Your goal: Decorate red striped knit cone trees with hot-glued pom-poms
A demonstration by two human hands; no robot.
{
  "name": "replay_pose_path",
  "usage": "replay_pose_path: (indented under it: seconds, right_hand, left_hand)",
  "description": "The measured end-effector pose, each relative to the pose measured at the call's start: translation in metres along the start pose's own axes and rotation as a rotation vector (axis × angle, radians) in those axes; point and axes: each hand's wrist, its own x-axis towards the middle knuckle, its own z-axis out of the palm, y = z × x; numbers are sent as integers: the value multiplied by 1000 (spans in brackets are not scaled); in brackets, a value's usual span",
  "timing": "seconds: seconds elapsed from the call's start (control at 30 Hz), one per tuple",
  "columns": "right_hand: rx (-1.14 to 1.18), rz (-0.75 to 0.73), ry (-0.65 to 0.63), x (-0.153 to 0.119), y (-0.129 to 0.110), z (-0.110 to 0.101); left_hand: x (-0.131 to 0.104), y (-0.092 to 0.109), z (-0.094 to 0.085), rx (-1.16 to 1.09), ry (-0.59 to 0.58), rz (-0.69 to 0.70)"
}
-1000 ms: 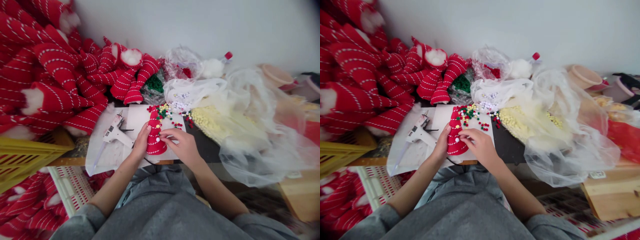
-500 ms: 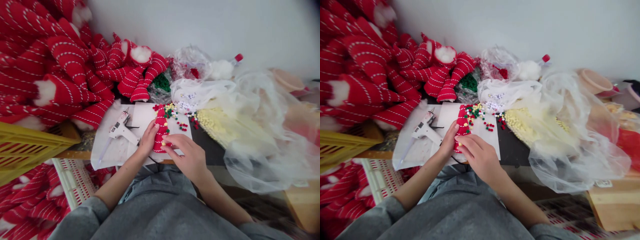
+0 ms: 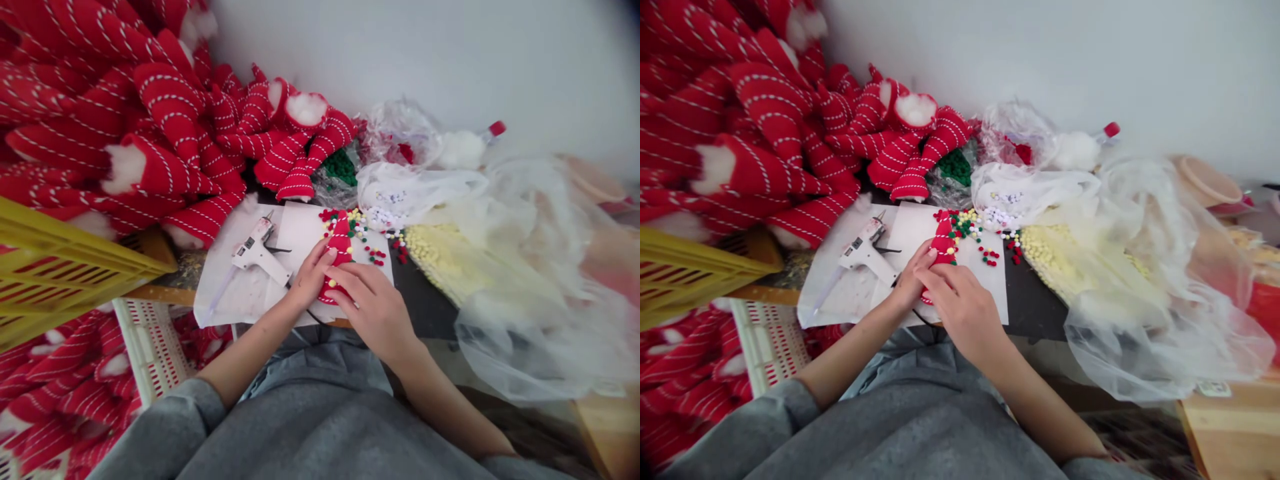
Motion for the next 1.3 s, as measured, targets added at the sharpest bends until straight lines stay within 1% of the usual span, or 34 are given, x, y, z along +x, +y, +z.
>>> replay_pose_path:
  seconds: [0.17,0.23,0.5,0.6,0.73,0.87,1.0,1.2,1.3]
  right_hand:
    - [-140,-9,117,1,2,-9]
    - [-150,-14,129,0,3,-9]
    - [-177,27,108,-6,5,4]
    - [-160,24,91,-6,7,5]
    - [-171,51,108,-8,10,7]
    - [-183,80,116,-10,12,10]
    - [-187,105,74,-12,15,9]
    - [-219,123,3,-15,19,9]
    - [-233,147,19,-13,15,10]
  left_hand:
    - [-1,3,1,21,-8,20]
    - [-1,3,1,31,-11,25]
    - [-2,7,2,53,-7,30]
    - [-2,7,2,81,13,23]
    - [-2,4,1,63,14,-8]
    - [-3,7,1,76,19,-15]
    - [-4,8,2,99,40,-34]
    - [-2,4,2,66,64,-63]
    - [-1,4,2,84,72,-53]
